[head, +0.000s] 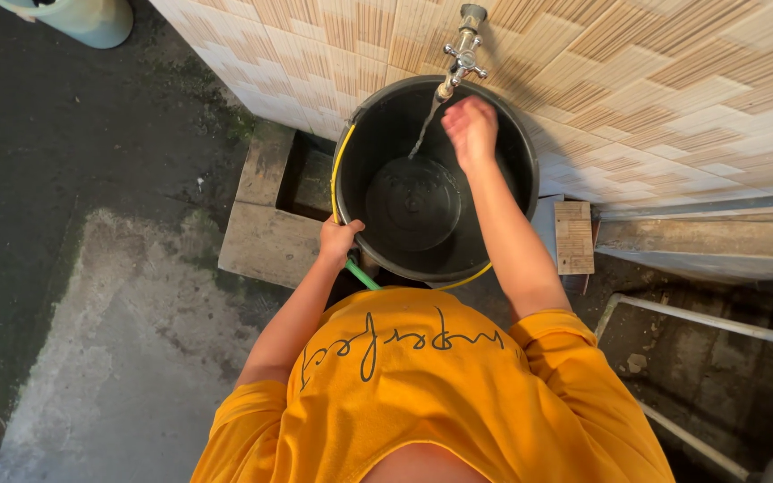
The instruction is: Rinsing a plastic bucket and a short garden hose under an outdoor tap.
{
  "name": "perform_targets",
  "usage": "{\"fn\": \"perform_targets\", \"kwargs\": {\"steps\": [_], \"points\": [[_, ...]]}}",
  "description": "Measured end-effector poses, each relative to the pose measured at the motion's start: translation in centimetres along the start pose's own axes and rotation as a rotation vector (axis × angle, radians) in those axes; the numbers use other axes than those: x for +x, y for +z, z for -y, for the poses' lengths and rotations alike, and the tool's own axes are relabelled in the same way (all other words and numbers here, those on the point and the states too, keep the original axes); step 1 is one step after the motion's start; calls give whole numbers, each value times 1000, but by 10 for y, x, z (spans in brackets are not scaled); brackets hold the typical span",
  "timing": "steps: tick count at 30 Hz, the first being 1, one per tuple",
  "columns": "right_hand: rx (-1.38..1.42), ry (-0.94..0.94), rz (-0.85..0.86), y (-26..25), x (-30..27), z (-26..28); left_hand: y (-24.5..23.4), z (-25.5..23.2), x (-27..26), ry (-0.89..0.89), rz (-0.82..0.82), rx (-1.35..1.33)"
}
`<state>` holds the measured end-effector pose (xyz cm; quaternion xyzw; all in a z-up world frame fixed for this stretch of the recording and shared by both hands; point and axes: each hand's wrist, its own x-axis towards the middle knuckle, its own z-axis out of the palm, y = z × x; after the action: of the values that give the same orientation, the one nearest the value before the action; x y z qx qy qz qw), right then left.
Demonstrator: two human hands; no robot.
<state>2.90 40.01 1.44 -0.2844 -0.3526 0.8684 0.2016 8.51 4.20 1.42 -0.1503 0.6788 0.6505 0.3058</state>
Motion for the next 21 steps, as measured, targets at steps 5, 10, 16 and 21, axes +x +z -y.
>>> {"fn": "perform_targets", "kwargs": {"steps": [5, 10, 16, 21], "points": [[235, 346, 82, 13, 7, -14, -3, -3, -8, -25, 17, -64], [310, 436, 110, 27, 8, -19, -9, 16, -5, 3, -17, -27], [236, 397, 170, 42, -5, -3, -13, 12, -14, 15, -45, -11], [64, 305, 195, 50, -11, 10, -16, 19, -9, 54, -32, -32]]}}
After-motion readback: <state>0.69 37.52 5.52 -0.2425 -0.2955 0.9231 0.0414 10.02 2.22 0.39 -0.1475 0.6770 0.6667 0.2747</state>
